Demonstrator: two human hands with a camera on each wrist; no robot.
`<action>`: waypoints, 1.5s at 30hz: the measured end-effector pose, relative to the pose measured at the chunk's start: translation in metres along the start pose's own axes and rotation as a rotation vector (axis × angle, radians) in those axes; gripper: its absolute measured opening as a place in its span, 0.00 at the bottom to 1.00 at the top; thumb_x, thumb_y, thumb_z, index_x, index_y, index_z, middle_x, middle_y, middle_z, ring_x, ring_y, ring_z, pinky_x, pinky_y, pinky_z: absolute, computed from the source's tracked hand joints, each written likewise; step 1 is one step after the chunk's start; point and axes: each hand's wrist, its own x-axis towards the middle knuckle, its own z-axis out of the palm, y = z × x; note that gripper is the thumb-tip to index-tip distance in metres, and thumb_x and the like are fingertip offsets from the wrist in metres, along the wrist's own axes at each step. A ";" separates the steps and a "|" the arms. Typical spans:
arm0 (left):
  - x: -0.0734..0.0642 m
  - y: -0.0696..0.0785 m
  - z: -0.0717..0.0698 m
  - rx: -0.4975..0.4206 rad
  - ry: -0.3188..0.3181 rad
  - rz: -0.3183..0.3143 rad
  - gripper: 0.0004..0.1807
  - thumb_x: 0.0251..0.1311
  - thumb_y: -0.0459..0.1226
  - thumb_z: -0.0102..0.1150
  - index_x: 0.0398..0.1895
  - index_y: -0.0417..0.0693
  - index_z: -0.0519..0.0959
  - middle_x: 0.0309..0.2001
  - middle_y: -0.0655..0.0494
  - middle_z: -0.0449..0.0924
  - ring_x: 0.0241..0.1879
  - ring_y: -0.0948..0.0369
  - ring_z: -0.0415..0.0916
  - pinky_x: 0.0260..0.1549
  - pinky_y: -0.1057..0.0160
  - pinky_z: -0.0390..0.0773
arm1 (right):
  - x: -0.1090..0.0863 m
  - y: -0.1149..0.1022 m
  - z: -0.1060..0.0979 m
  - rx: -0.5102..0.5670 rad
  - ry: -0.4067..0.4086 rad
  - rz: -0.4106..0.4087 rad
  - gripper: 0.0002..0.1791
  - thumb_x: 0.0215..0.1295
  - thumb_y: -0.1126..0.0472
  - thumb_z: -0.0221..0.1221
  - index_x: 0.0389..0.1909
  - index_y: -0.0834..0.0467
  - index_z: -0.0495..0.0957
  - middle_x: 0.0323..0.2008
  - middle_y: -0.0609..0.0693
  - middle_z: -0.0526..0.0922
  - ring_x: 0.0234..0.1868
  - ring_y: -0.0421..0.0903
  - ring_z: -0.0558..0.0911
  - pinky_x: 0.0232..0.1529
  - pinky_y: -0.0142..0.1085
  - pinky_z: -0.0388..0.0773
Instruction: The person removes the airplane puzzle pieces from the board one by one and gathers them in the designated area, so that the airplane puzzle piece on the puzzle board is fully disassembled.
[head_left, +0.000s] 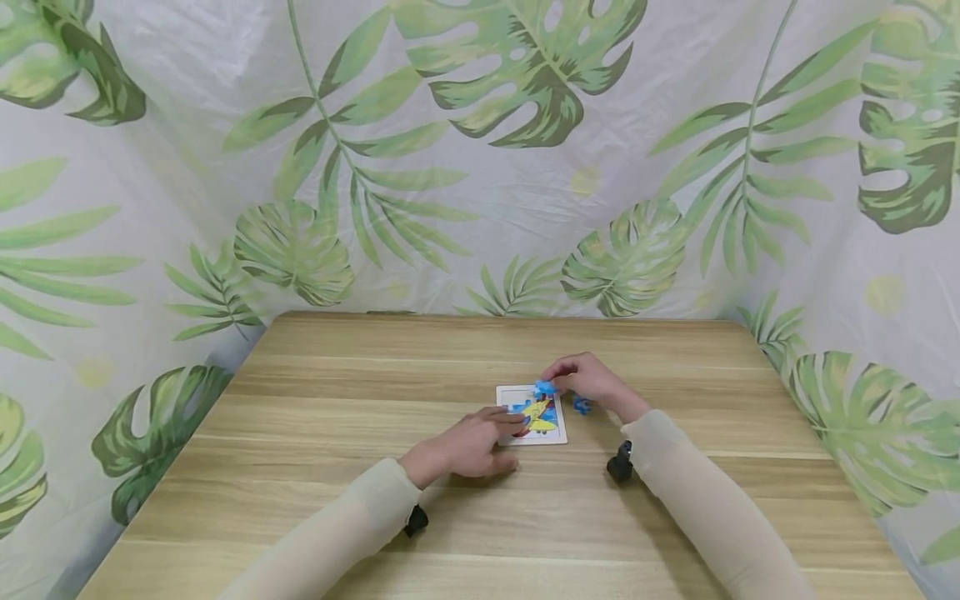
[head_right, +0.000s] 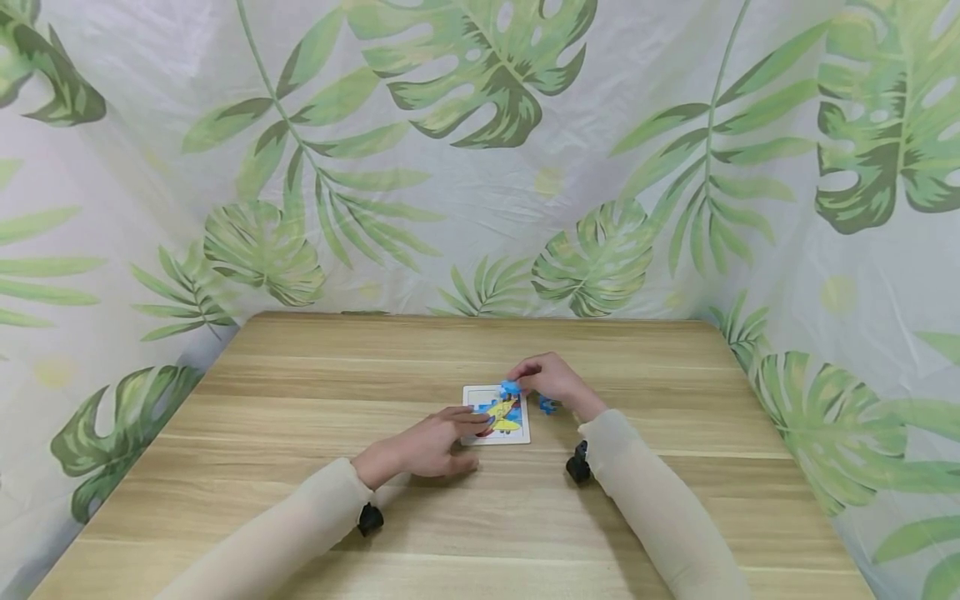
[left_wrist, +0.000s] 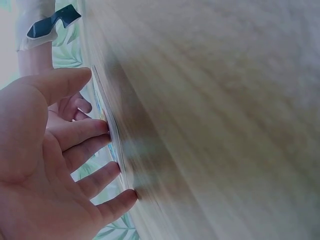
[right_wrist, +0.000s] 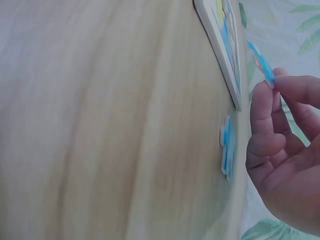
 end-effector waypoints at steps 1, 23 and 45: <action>0.000 0.000 0.000 0.000 -0.001 -0.002 0.32 0.68 0.50 0.58 0.72 0.50 0.68 0.76 0.56 0.63 0.78 0.49 0.54 0.72 0.43 0.64 | -0.001 0.001 -0.001 0.007 0.001 0.004 0.09 0.69 0.64 0.59 0.43 0.55 0.86 0.44 0.51 0.88 0.38 0.43 0.84 0.45 0.36 0.82; -0.002 0.002 0.000 0.004 0.009 -0.006 0.33 0.67 0.50 0.59 0.73 0.51 0.68 0.76 0.57 0.62 0.78 0.49 0.53 0.72 0.43 0.63 | -0.023 0.021 -0.035 -0.013 0.019 0.032 0.10 0.68 0.63 0.60 0.47 0.55 0.86 0.48 0.53 0.86 0.44 0.46 0.82 0.43 0.38 0.79; 0.001 -0.001 0.003 -0.022 0.013 -0.022 0.32 0.69 0.51 0.57 0.72 0.50 0.68 0.76 0.58 0.62 0.78 0.50 0.53 0.73 0.43 0.62 | -0.048 0.048 -0.066 0.021 0.011 0.084 0.12 0.66 0.65 0.60 0.49 0.61 0.84 0.41 0.53 0.87 0.34 0.44 0.80 0.27 0.32 0.72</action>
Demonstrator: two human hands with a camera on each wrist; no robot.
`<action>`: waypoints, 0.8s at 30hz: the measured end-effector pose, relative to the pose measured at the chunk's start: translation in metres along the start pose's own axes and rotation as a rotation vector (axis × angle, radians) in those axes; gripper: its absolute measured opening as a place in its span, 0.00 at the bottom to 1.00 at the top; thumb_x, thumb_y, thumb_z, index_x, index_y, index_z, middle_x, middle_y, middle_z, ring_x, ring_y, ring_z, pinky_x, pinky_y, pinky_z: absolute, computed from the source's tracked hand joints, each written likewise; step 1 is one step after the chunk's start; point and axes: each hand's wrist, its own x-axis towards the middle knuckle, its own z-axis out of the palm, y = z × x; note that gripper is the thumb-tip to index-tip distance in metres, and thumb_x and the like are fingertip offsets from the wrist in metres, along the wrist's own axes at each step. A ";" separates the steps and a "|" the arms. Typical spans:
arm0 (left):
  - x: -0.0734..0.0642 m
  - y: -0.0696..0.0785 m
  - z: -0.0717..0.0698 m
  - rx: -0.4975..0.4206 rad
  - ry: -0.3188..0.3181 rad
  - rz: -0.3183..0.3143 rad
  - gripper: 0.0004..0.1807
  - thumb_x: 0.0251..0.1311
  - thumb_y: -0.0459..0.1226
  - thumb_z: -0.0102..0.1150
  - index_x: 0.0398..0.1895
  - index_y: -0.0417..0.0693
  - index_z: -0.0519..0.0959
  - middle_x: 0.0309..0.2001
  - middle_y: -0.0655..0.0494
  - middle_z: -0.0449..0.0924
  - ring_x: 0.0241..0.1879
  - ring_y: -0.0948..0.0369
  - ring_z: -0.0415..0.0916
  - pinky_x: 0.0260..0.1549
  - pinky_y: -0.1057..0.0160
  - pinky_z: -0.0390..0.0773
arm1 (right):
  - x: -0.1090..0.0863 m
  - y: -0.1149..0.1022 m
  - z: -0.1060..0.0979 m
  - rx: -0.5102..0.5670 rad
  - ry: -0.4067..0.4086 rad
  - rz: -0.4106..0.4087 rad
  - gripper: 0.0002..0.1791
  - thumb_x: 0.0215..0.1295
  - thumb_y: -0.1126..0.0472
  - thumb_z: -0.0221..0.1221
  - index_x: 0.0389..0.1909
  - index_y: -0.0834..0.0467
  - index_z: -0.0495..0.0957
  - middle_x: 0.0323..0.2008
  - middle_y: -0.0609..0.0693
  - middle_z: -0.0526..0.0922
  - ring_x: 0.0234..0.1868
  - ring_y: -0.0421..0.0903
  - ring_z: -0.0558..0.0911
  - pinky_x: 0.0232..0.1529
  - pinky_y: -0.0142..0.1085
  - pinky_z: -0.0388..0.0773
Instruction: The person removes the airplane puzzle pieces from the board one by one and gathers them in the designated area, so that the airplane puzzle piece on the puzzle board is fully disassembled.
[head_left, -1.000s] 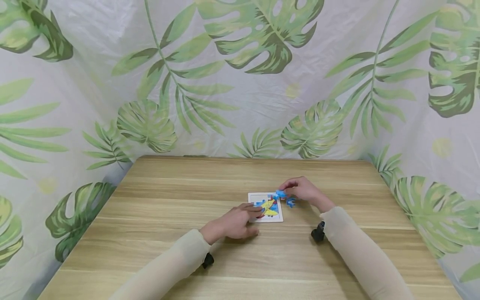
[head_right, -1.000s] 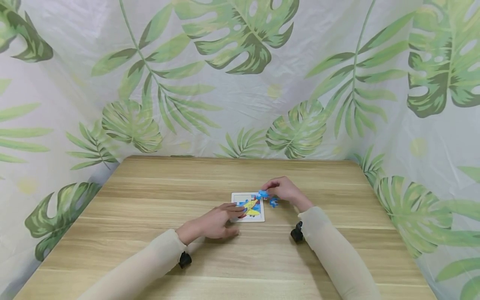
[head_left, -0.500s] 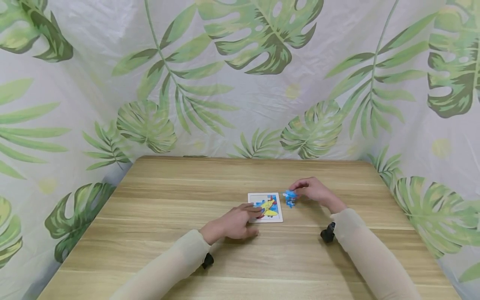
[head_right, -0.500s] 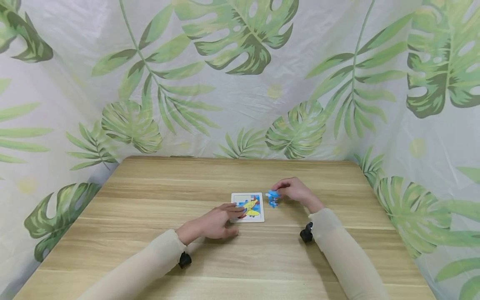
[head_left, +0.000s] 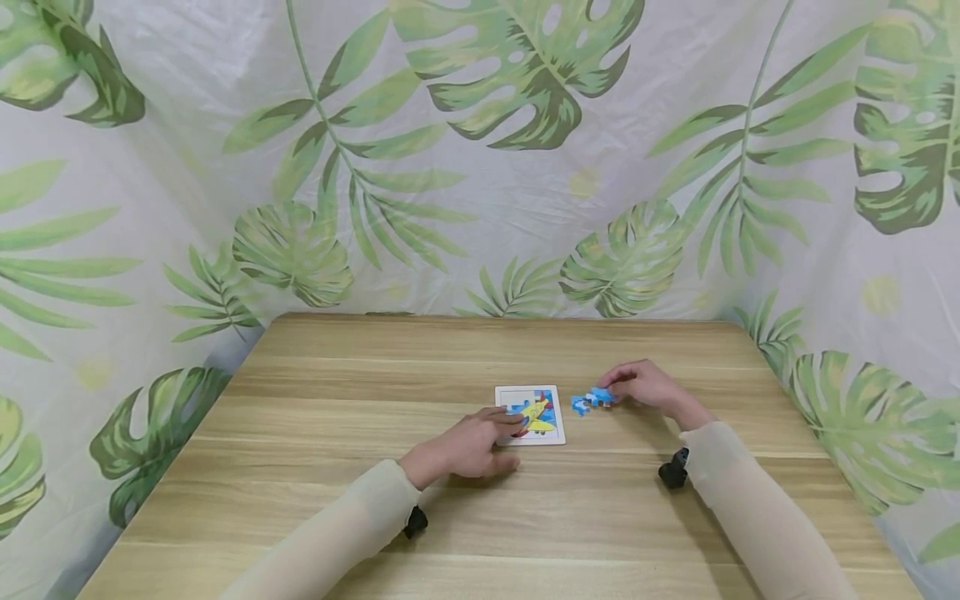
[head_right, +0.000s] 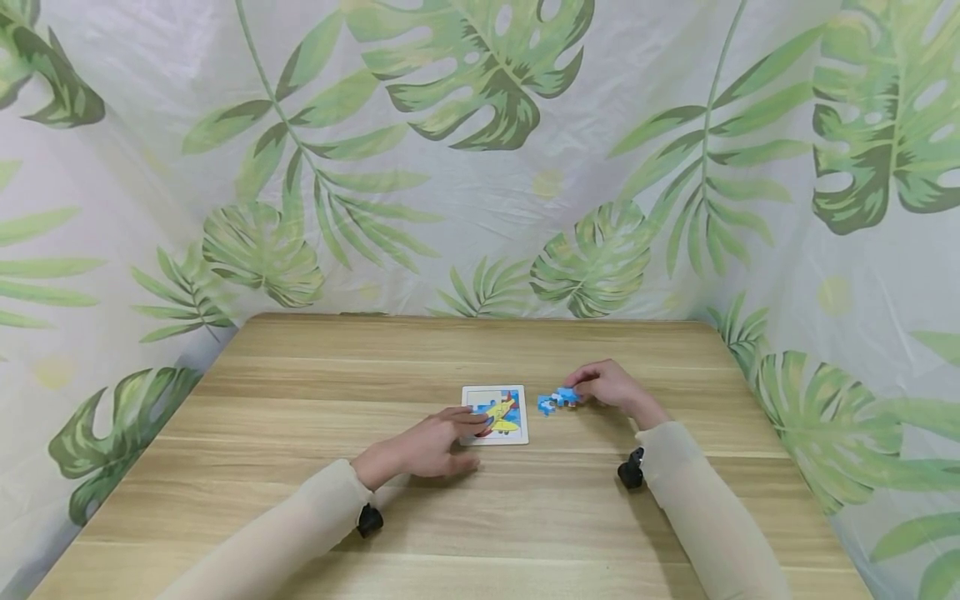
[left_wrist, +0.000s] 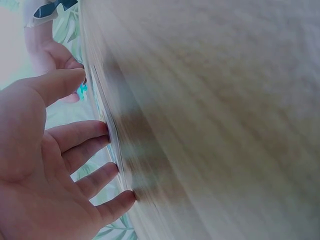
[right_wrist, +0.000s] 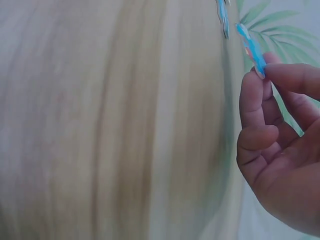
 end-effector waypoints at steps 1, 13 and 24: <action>0.000 0.000 0.000 -0.004 0.000 -0.001 0.32 0.69 0.51 0.57 0.72 0.50 0.68 0.76 0.58 0.62 0.78 0.50 0.53 0.73 0.43 0.62 | -0.001 0.001 -0.001 0.002 -0.003 0.005 0.13 0.66 0.65 0.59 0.49 0.62 0.84 0.41 0.53 0.87 0.33 0.44 0.80 0.26 0.32 0.71; 0.002 -0.001 0.001 -0.012 0.002 -0.001 0.31 0.69 0.51 0.57 0.72 0.50 0.69 0.76 0.57 0.62 0.78 0.50 0.53 0.74 0.44 0.61 | -0.001 0.009 -0.005 -0.026 0.002 0.015 0.12 0.67 0.68 0.58 0.47 0.63 0.85 0.41 0.54 0.87 0.35 0.42 0.80 0.32 0.33 0.75; 0.002 -0.001 0.001 -0.005 0.004 -0.006 0.32 0.69 0.51 0.57 0.72 0.50 0.69 0.76 0.57 0.62 0.78 0.50 0.53 0.73 0.42 0.62 | -0.001 0.013 -0.004 -0.108 0.039 -0.010 0.11 0.66 0.68 0.58 0.44 0.60 0.86 0.45 0.54 0.87 0.39 0.41 0.80 0.41 0.34 0.77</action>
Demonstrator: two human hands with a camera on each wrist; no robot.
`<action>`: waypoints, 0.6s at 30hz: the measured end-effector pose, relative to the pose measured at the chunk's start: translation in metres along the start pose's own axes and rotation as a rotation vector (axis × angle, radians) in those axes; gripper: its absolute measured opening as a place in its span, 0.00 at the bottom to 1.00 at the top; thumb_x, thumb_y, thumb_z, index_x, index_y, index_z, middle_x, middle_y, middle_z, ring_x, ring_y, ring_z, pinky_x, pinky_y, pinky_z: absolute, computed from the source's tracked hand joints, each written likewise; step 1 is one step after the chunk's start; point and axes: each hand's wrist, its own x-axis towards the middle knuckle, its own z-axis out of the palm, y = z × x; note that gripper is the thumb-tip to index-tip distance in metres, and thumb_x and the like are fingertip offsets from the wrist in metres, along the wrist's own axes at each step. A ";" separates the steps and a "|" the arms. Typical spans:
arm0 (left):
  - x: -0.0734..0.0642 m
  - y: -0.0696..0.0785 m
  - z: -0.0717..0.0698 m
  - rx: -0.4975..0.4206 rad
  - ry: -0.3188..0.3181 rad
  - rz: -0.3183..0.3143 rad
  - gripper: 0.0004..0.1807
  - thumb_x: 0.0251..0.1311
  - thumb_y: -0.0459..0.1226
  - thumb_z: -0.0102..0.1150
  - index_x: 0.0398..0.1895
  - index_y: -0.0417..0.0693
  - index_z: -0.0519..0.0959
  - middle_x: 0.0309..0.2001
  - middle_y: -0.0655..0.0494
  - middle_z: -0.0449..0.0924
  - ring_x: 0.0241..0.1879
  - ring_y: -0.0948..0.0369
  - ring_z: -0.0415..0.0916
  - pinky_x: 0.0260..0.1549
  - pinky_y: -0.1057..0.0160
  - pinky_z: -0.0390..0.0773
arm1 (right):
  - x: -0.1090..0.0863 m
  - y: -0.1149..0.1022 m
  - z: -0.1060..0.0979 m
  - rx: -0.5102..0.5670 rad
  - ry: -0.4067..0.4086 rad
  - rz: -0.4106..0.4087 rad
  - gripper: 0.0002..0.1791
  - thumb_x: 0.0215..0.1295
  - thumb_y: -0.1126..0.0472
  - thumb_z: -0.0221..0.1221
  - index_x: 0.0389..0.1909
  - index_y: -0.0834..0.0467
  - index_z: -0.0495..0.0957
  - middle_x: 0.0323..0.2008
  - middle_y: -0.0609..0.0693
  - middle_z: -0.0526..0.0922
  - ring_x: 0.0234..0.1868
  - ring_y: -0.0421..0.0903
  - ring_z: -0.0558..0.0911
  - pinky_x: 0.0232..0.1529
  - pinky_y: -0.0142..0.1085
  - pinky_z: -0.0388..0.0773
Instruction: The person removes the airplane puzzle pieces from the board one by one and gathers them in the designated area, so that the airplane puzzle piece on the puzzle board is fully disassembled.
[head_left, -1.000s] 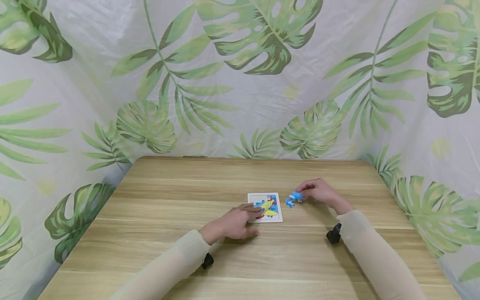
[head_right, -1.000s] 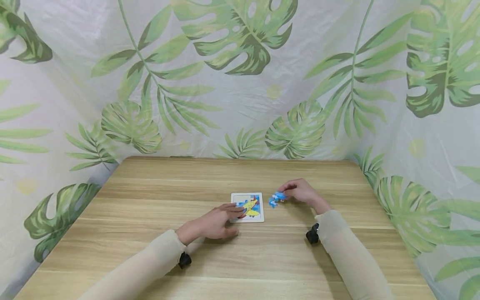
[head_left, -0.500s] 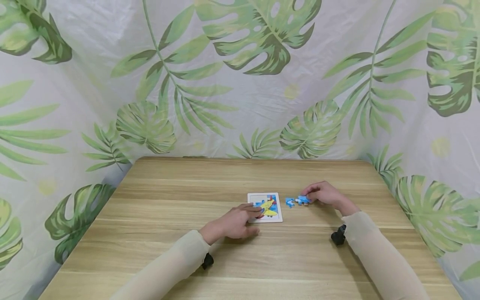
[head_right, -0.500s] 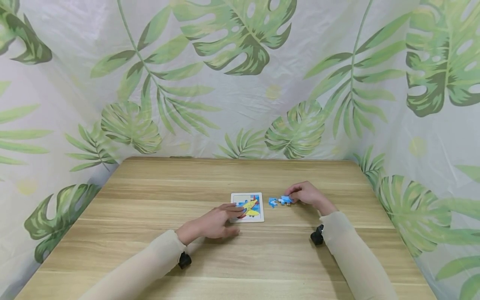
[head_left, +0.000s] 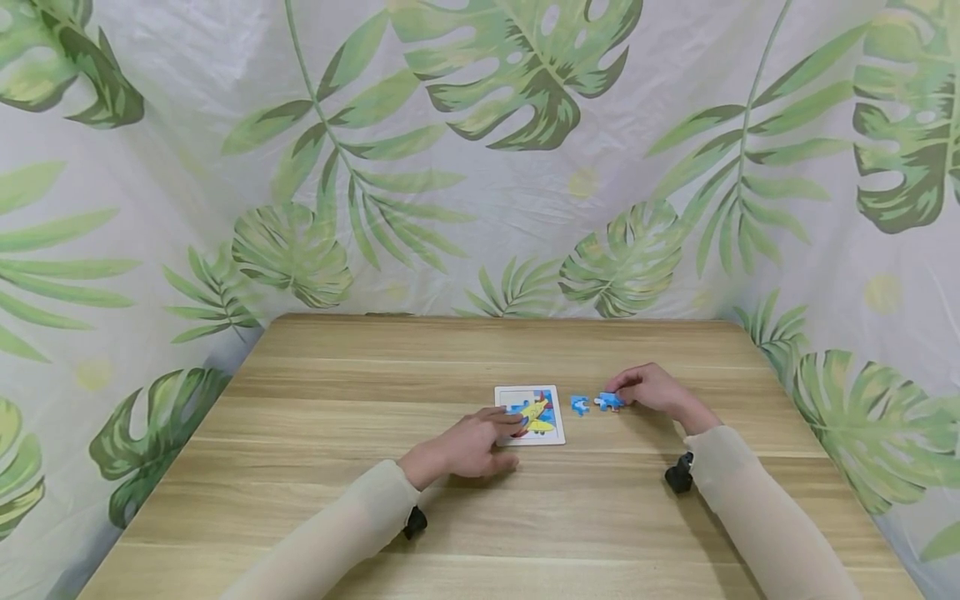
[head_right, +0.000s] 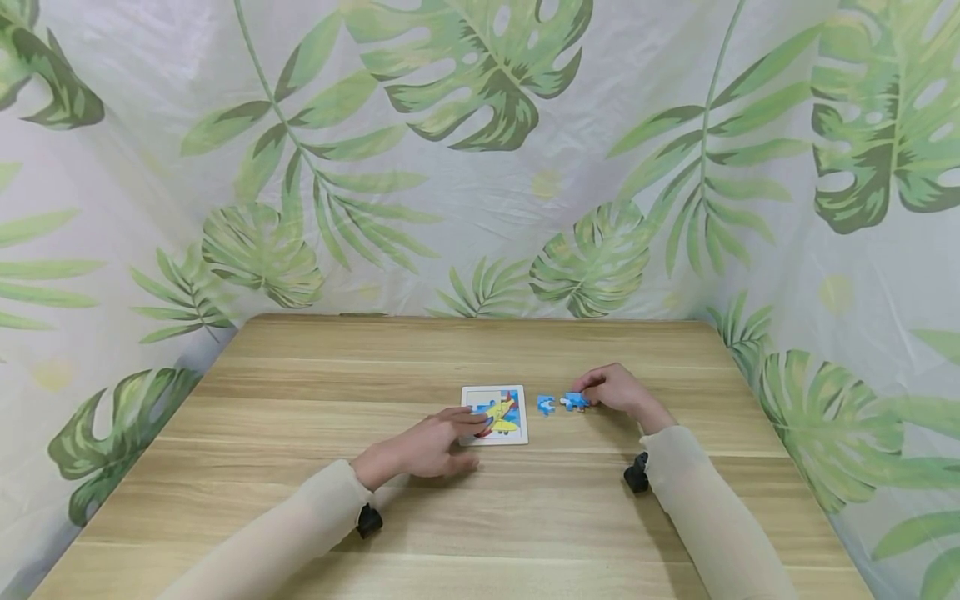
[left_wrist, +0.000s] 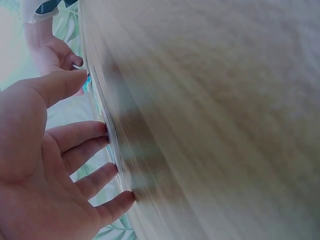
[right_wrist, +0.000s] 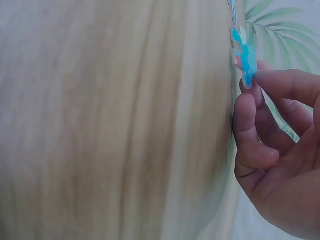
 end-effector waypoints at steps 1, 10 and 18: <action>0.000 0.000 0.000 0.002 0.000 0.001 0.32 0.69 0.51 0.57 0.72 0.50 0.69 0.76 0.57 0.62 0.78 0.50 0.53 0.73 0.42 0.62 | 0.000 0.000 0.000 -0.003 0.002 -0.003 0.11 0.66 0.68 0.58 0.44 0.60 0.86 0.45 0.54 0.87 0.39 0.41 0.80 0.41 0.34 0.77; 0.000 0.000 -0.001 -0.001 -0.001 0.008 0.31 0.69 0.50 0.57 0.73 0.51 0.68 0.76 0.57 0.61 0.78 0.51 0.53 0.73 0.42 0.62 | -0.001 -0.006 -0.003 -0.009 0.009 -0.007 0.12 0.66 0.67 0.58 0.46 0.61 0.86 0.42 0.55 0.88 0.37 0.42 0.79 0.40 0.34 0.77; -0.001 0.000 -0.001 0.004 -0.004 0.013 0.31 0.69 0.49 0.57 0.73 0.51 0.68 0.76 0.57 0.62 0.78 0.51 0.53 0.73 0.43 0.62 | 0.002 -0.022 0.004 -0.028 -0.006 -0.033 0.12 0.69 0.62 0.58 0.49 0.58 0.85 0.50 0.54 0.86 0.43 0.42 0.81 0.46 0.35 0.77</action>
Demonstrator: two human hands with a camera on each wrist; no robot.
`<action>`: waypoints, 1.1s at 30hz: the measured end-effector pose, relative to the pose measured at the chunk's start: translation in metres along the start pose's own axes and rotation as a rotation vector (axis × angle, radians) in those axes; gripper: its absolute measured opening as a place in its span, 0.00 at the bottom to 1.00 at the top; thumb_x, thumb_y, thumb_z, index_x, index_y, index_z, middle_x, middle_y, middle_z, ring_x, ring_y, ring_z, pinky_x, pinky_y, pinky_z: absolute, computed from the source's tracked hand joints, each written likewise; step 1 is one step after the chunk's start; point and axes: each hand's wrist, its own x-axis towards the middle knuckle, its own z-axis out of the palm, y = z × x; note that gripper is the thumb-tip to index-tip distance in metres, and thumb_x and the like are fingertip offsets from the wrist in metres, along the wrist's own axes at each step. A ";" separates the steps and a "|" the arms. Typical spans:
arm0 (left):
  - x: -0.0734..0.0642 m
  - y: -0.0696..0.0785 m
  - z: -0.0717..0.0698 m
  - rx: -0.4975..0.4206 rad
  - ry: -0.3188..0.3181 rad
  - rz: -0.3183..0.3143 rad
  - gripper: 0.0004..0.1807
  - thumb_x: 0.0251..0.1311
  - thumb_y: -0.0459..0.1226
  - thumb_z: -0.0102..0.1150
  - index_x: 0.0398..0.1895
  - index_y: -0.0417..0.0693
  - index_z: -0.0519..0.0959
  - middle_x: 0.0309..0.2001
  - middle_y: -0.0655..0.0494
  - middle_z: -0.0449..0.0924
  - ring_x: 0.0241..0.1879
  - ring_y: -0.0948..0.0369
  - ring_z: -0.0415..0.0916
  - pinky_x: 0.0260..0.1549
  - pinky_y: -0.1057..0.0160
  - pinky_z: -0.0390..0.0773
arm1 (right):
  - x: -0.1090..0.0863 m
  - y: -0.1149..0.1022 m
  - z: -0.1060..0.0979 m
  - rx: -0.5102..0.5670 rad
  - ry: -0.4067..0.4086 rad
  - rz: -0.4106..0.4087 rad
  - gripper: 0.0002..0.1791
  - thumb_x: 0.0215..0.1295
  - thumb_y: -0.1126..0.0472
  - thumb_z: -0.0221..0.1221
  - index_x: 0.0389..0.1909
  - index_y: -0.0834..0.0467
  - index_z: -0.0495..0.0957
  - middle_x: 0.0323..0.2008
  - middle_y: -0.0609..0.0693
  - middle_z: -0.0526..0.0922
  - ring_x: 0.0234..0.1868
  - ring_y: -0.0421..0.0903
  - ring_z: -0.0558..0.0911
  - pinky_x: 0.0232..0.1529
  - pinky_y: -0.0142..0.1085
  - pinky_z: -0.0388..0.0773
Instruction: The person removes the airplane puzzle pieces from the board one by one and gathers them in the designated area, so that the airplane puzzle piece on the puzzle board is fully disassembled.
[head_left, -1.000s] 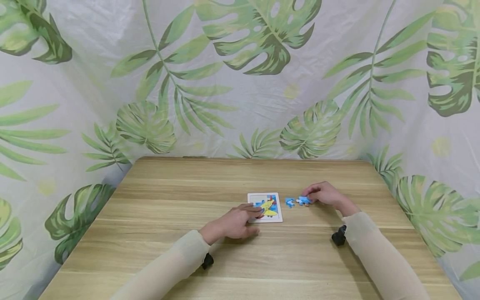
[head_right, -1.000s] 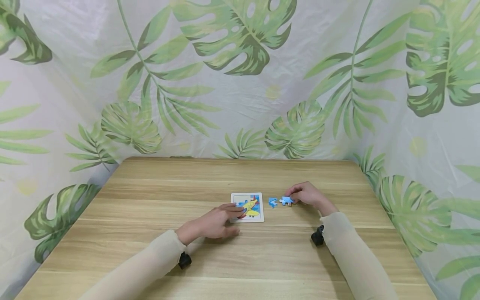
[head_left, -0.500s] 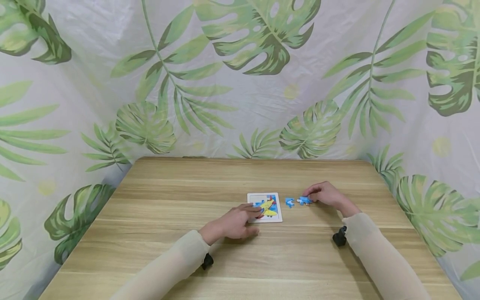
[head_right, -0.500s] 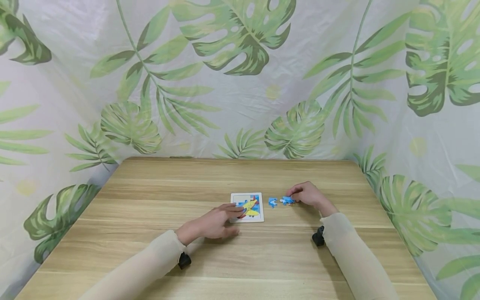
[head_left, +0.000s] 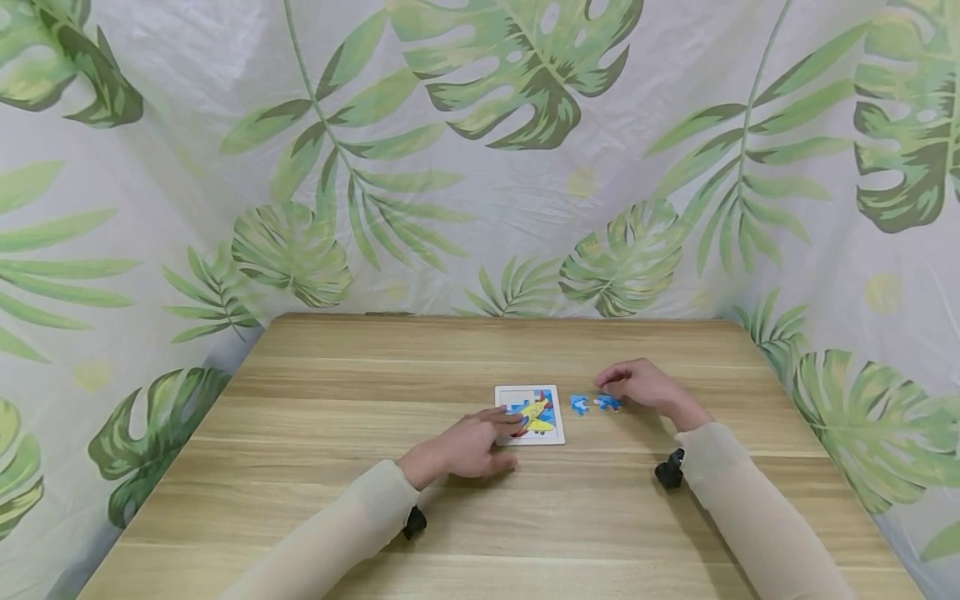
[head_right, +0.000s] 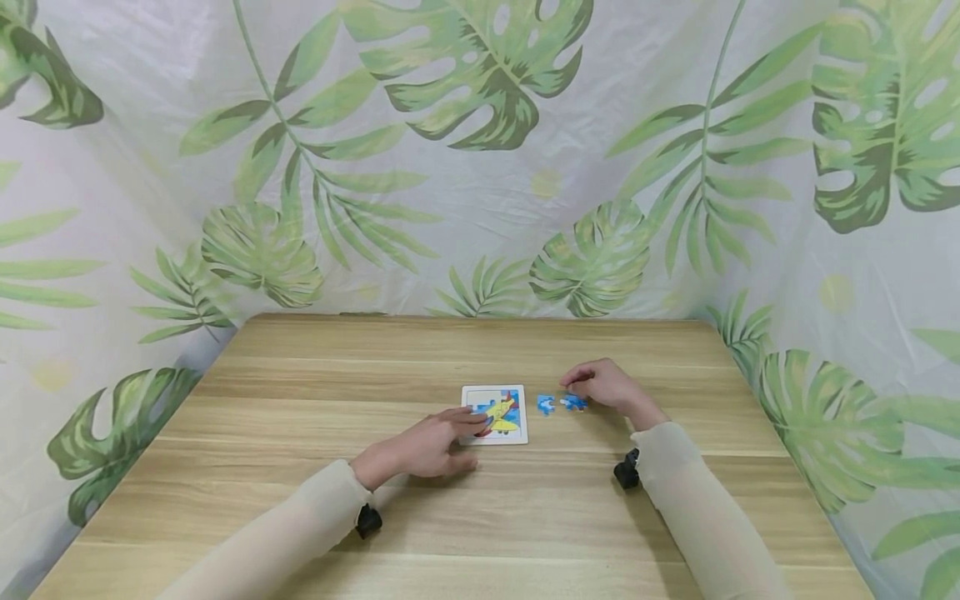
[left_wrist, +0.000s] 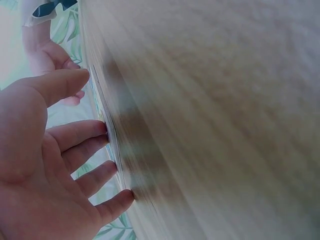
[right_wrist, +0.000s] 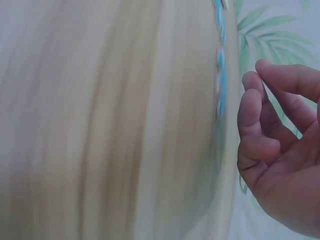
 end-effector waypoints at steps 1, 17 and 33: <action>0.000 0.000 0.000 0.000 0.000 0.001 0.31 0.69 0.49 0.57 0.73 0.51 0.68 0.76 0.57 0.62 0.78 0.51 0.53 0.73 0.43 0.62 | 0.001 -0.002 0.002 0.000 -0.005 -0.005 0.12 0.69 0.62 0.58 0.50 0.58 0.85 0.50 0.54 0.86 0.44 0.42 0.81 0.46 0.35 0.78; 0.000 -0.003 0.002 0.000 -0.007 0.002 0.31 0.69 0.50 0.57 0.73 0.52 0.68 0.76 0.57 0.62 0.78 0.50 0.53 0.72 0.41 0.63 | 0.015 -0.037 0.031 -0.001 -0.052 -0.085 0.13 0.70 0.59 0.59 0.51 0.56 0.84 0.48 0.50 0.87 0.49 0.44 0.82 0.52 0.41 0.80; -0.001 -0.002 -0.001 0.000 0.002 0.022 0.31 0.69 0.49 0.58 0.72 0.50 0.69 0.76 0.55 0.62 0.78 0.49 0.54 0.72 0.42 0.64 | 0.033 -0.052 0.060 0.045 -0.126 -0.151 0.11 0.67 0.63 0.61 0.48 0.59 0.85 0.45 0.53 0.89 0.46 0.43 0.85 0.48 0.35 0.80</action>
